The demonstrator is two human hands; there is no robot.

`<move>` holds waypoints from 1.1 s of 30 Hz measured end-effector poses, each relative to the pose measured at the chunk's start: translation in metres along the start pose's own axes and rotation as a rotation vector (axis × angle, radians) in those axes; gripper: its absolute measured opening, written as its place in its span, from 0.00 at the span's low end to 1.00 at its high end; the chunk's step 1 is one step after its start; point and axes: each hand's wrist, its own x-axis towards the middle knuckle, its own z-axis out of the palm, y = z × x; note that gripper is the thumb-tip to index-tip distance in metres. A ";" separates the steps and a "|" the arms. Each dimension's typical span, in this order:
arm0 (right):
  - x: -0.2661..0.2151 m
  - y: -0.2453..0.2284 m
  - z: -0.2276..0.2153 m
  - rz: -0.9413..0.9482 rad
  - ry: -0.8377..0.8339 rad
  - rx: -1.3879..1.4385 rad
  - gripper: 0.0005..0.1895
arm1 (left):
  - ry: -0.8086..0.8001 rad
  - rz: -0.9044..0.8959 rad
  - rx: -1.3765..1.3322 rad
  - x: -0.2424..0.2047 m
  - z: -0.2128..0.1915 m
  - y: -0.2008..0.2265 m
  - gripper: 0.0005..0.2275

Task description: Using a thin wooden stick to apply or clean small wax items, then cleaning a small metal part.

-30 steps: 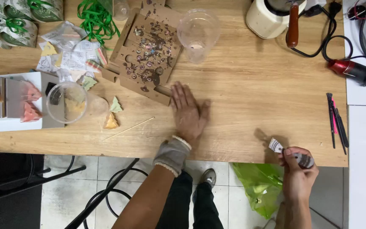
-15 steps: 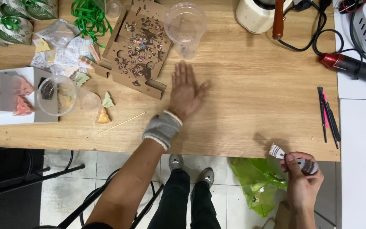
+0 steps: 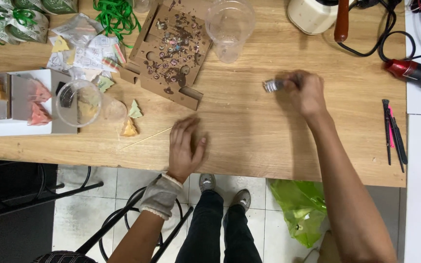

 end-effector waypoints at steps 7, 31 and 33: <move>0.051 -0.050 0.073 0.030 -0.306 -0.187 0.05 | 0.007 -0.016 0.005 -0.001 0.004 -0.004 0.20; 0.009 -0.024 0.002 0.227 -0.126 0.305 0.04 | -0.244 0.138 -0.083 0.033 0.000 0.015 0.30; -0.022 -0.019 -0.012 0.257 -0.069 0.351 0.04 | -0.232 0.127 -0.038 0.060 0.036 0.005 0.31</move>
